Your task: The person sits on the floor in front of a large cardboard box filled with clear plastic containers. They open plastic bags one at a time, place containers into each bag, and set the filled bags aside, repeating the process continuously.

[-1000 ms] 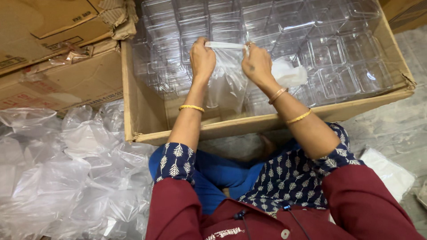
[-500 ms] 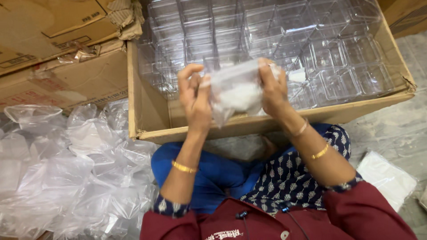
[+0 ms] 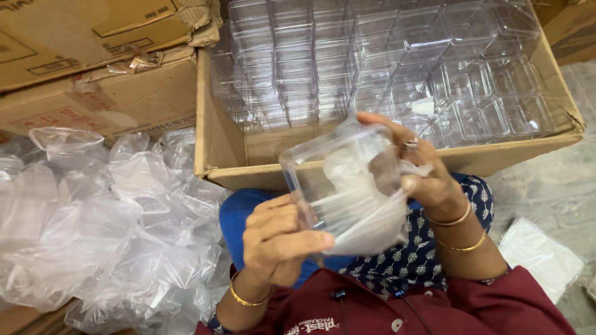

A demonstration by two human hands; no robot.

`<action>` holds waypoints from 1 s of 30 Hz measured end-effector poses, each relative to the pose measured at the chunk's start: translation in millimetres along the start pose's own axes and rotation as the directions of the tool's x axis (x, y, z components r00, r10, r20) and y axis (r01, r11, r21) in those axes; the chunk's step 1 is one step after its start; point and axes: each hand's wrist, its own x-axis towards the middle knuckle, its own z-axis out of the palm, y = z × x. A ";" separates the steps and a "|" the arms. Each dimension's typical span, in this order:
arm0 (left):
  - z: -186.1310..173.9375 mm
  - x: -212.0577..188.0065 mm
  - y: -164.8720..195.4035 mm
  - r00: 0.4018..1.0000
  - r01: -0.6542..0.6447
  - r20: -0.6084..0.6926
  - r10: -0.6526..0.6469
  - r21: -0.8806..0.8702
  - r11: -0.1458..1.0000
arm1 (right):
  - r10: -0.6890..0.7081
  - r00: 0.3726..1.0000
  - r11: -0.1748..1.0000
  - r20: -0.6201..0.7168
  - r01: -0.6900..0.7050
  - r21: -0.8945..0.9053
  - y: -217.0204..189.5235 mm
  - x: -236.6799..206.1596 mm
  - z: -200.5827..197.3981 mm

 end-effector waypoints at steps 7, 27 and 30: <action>10.1 8.9 -3.0 0.918 0.393 0.089 -0.388 -0.057 0.918 | -0.125 0.989 0.839 0.083 0.151 -0.523 0.4 -17.7 -12.2; -368.8 -201.6 -95.6 0.284 0.774 -0.956 0.069 0.271 0.572 | 0.257 0.843 0.922 -0.473 -0.068 0.381 62.4 -7.1 -34.8; -385.4 -208.9 -89.2 0.045 0.835 -0.998 0.040 0.059 0.547 | 0.161 0.834 0.951 -0.528 0.012 0.310 68.6 -8.8 -33.6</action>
